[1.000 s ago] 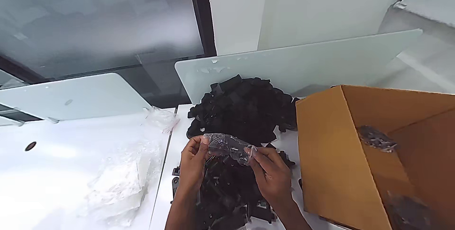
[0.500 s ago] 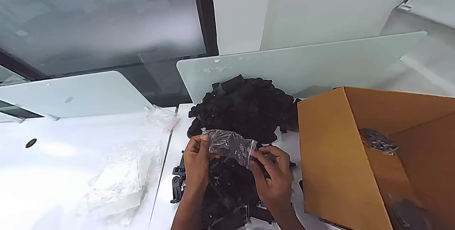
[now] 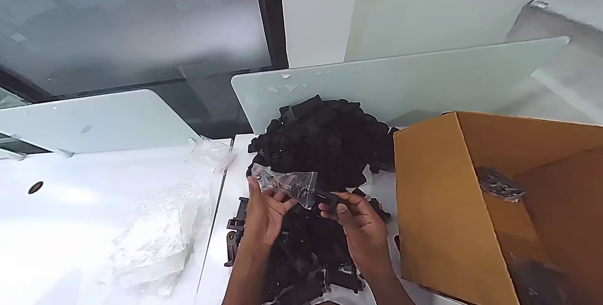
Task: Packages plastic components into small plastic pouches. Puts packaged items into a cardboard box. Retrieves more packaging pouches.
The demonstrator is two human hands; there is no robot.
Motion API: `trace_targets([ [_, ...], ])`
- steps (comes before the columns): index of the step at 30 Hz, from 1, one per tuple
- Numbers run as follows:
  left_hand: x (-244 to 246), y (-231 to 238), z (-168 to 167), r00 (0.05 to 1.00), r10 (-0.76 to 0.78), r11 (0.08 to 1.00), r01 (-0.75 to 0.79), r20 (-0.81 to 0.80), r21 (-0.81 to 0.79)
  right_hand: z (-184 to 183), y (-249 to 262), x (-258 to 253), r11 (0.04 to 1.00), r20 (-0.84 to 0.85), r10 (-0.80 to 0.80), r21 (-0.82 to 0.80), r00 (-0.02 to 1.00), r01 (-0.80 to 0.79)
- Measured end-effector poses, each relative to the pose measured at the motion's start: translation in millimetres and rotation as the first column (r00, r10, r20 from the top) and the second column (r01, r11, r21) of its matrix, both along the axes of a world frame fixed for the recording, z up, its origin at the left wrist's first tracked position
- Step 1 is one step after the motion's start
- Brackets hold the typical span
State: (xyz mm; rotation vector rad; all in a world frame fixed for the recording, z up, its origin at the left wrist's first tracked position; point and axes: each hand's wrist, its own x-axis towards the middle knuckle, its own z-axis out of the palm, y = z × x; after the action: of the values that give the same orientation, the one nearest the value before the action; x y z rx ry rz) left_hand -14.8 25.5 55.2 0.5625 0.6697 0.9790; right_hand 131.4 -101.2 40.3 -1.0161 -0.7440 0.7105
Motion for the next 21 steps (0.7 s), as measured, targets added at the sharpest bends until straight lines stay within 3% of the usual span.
trace_targets([
  [6,12,-16,-18,0.975,-0.033,0.992,0.058,0.221,-0.108,-9,-4,-6,0.996,-0.065,0.089,0.006,0.994,-0.088],
  [9,14,-19,-13,0.989,-0.032,0.992,0.049,0.141,-0.115,-14,-5,-5,0.998,0.017,0.063,-0.008,0.998,-0.063],
  [15,16,-19,-9,0.995,0.078,0.993,-0.084,-0.062,-0.088,-20,-5,-1,0.991,-0.126,0.128,0.046,0.984,-0.123],
  [18,15,-14,-6,0.982,0.154,0.975,-0.169,-0.108,-0.146,-23,-6,0,0.984,-0.109,0.154,0.104,0.982,-0.143],
  [21,12,-9,-9,0.971,0.195,0.963,-0.217,-0.138,-0.163,-24,-7,1,0.976,-0.197,0.170,0.167,0.966,-0.137],
])
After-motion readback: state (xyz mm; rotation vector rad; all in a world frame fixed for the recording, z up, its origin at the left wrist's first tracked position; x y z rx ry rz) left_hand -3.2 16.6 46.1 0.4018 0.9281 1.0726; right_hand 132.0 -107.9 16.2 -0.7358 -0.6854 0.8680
